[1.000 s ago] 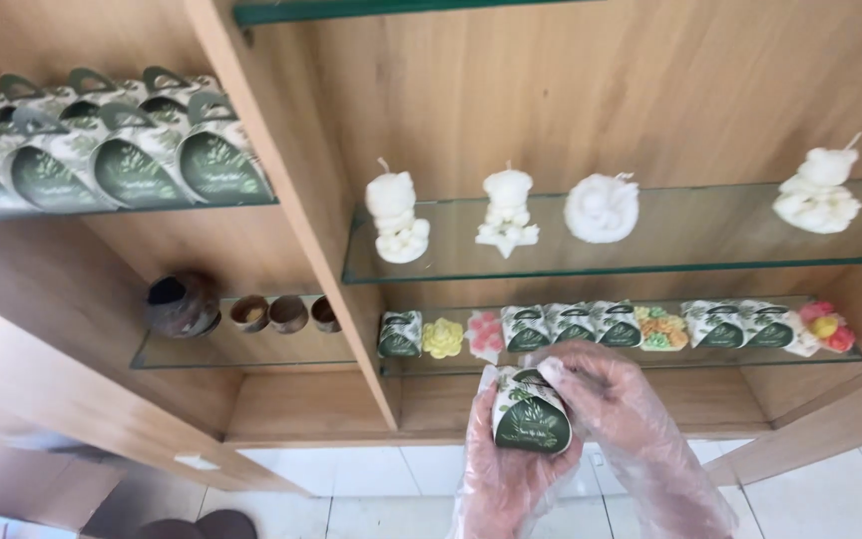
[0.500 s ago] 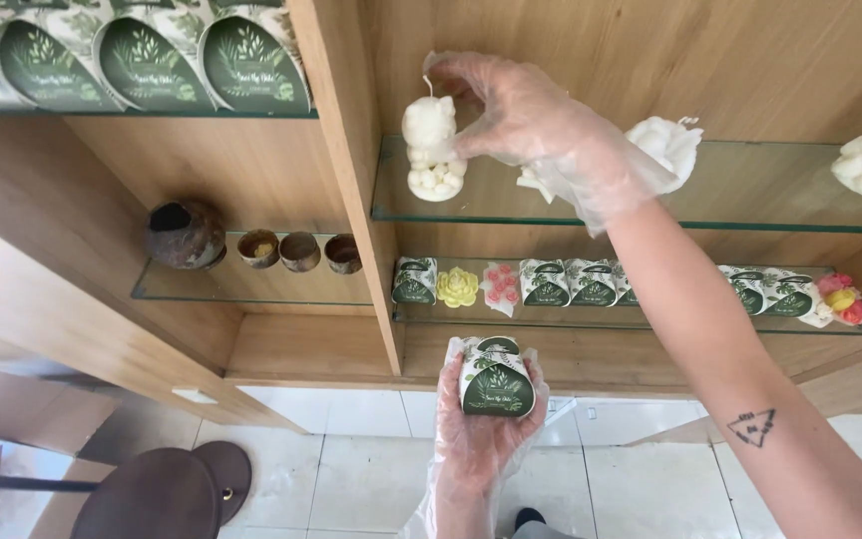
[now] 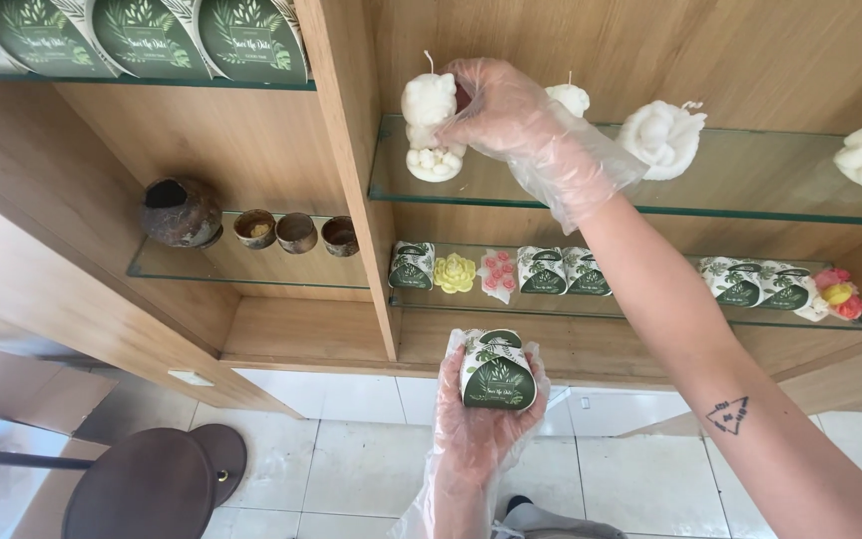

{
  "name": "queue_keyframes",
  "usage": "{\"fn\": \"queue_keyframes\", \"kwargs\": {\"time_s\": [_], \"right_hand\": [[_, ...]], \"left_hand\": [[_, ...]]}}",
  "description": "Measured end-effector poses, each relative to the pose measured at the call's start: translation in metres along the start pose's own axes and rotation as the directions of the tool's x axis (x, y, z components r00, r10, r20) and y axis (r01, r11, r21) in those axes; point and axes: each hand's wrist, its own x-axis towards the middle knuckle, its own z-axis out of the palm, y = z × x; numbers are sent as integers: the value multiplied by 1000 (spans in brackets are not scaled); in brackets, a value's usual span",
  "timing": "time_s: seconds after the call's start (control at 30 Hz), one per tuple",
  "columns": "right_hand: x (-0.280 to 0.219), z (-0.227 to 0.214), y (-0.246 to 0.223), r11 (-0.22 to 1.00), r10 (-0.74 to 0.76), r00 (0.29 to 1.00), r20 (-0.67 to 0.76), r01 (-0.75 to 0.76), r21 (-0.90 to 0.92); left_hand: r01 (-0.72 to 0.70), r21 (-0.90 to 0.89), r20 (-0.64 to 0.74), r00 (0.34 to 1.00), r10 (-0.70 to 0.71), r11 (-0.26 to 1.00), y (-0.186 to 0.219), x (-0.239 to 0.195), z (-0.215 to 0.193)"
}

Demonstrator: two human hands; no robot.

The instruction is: Packaging decorative candles into boxes and organizing them on a display shelf.

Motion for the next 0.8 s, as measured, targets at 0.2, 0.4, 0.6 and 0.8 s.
{"fn": "queue_keyframes", "kwargs": {"time_s": [0.2, 0.4, 0.6, 0.8], "right_hand": [[-2, 5, -5, 996, 5, 997, -72, -11, -90], [-2, 5, 1, 997, 9, 995, -100, -16, -69], [-7, 13, -9, 996, 79, 995, -60, -76, 42], [0, 15, 6, 966, 128, 992, 5, -126, 224]], "left_hand": [[-3, -10, -33, 999, 3, 1000, -4, -2, -5], [22, -52, -52, 998, -24, 998, -3, -6, -11], [4, 19, -16, 1000, -4, 1000, 0, -2, -18], [37, 40, -54, 998, -35, 999, -10, 4, -21]]}}
